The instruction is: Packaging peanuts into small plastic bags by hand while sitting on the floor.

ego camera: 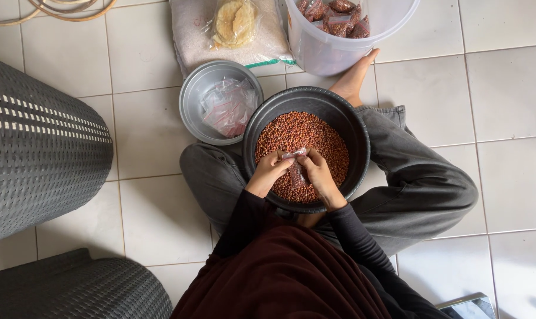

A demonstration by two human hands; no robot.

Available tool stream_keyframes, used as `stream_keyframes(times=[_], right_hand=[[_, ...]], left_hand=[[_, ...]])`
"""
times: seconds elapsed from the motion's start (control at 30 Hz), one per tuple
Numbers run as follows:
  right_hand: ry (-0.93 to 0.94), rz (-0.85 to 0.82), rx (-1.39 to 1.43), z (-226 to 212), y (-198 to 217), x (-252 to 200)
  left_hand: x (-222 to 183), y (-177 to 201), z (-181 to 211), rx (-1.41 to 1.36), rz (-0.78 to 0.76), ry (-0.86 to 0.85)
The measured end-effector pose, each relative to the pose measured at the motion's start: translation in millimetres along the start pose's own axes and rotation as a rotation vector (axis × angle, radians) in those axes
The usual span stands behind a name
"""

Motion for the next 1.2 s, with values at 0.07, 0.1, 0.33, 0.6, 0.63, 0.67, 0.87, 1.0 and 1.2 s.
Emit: stream_keyframes(times=[0.07,0.1,0.33,0.6,0.63,0.67,0.87,1.0,1.2], right_hand=[[0.019,-0.056,0.004,9.3,-0.7,9.0],[0.02,-0.055,0.004,12.7,5.1,11.9],[0.039,-0.256,-0.194,4.0,15.4,18.8],[0.02,-0.232,0.102,3.2,-0.2,7.0],[0.084,-0.247,0.006,-1.4,-1.4,5.6],[0.146,-0.263,-0.09,-4.8,-3.6,3.0],[0.074,-0.14,0.065,17.3,10.2,9.9],[0.049,-0.012,0.203,-1.8,9.1,5.2],[-0.034,0.07,0.217,34.4,32.5,20.3]], left_hand=[[13.4,18.0,-21.6,0.079,0.015,-0.017],[14.0,19.3,-24.8,0.08,0.014,-0.018],[3.8,8.2,-13.0,0.11,-0.019,-0.076],[3.2,8.4,-9.8,0.034,-0.013,-0.018],[6.4,13.6,-13.9,0.056,0.021,-0.017],[8.2,19.6,-18.6,0.077,0.059,-0.016],[-0.1,5.4,-7.8,0.126,0.039,-0.063],[8.1,1.5,-23.0,0.095,-0.005,-0.039],[4.7,-0.5,-20.5,0.092,-0.046,-0.028]])
Point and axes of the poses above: each hand's wrist, its own x-axis towards the middle knuckle, its own y-axis out of the back of the hand, z = x × y, the point moved 9 cm from there along x, towards the middle knuckle, and after that the axes turned 1 degree about -z, right-handed, at the moved point
